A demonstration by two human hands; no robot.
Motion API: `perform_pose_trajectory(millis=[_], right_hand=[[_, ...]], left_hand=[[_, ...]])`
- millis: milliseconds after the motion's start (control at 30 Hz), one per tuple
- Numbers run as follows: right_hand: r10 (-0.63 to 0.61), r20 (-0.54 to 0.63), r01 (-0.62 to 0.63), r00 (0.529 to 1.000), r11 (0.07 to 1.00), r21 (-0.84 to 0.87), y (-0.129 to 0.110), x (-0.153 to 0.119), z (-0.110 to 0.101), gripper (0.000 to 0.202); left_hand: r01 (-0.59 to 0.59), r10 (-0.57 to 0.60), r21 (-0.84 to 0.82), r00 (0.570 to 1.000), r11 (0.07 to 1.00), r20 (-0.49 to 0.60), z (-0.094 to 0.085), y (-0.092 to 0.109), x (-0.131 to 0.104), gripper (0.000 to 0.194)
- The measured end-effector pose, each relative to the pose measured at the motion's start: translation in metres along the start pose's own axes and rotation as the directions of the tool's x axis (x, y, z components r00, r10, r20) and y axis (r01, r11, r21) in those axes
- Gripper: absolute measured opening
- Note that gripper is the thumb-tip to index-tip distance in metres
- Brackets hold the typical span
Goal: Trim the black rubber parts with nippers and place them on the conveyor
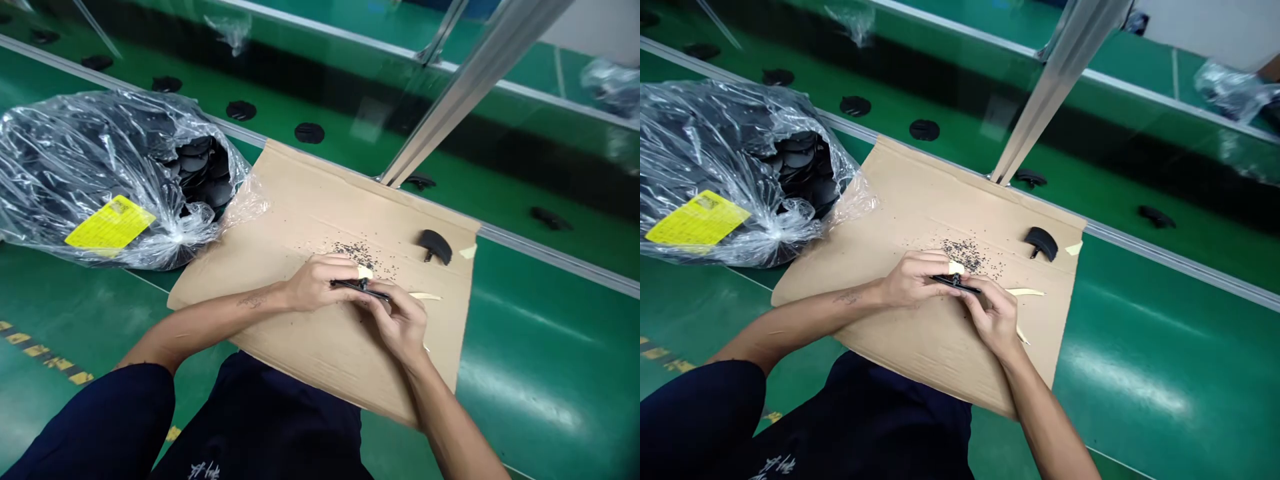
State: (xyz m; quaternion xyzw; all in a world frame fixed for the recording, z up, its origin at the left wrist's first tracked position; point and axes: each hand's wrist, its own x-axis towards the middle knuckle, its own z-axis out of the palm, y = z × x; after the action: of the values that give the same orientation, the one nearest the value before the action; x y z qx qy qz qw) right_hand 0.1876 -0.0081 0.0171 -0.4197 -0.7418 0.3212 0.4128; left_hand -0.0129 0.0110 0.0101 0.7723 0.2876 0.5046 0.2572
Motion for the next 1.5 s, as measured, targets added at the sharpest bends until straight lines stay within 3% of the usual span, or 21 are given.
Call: perform_pose_trajectory(millis=[267, 1033, 1133, 1200, 1300, 1367, 1500], right_hand=[[-0.008, 0.020, 0.008, 1.000, 0.999, -0.034, 0.001, -0.003, 0.000, 0.017], [-0.092, 0.060, 0.094, 0.994, 0.995, -0.036, 0.005, -0.004, -0.003, 0.017], [-0.110, 0.151, 0.125, 0.982, 0.987, -0.097, 0.002, 0.001, -0.017, 0.026], [-0.106, 0.241, 0.165, 0.965, 0.957, -0.238, 0.002, 0.003, -0.035, 0.039], [-0.027, 0.335, 0.215, 0.942, 0.815, -0.538, 0.008, -0.001, -0.066, 0.054], [0.032, 0.386, 0.248, 0.922, 0.716, -0.652, 0.016, -0.007, -0.082, 0.061], [0.038, 0.400, 0.275, 0.916, 0.666, -0.693, 0.026, -0.017, -0.092, 0.053]], left_hand=[[0.061, -0.061, 0.010, 0.998, 0.998, -0.007, 0.003, 0.000, -0.004, 0.025], [-0.054, 0.055, 0.023, 0.997, 0.998, -0.050, 0.007, 0.000, -0.003, 0.014], [-0.023, 0.029, 0.062, 0.995, 0.998, -0.094, 0.004, -0.002, 0.000, 0.017], [-0.003, 0.012, 0.075, 0.994, 0.997, -0.112, 0.000, -0.002, 0.001, 0.018], [0.030, -0.024, 0.053, 0.992, 0.998, -0.125, -0.005, -0.002, 0.002, 0.022], [0.056, -0.053, 0.021, 0.989, 0.998, -0.139, -0.006, -0.002, 0.001, 0.024], [0.047, -0.050, -0.020, 0.983, 0.999, -0.178, -0.003, -0.002, -0.002, 0.024]])
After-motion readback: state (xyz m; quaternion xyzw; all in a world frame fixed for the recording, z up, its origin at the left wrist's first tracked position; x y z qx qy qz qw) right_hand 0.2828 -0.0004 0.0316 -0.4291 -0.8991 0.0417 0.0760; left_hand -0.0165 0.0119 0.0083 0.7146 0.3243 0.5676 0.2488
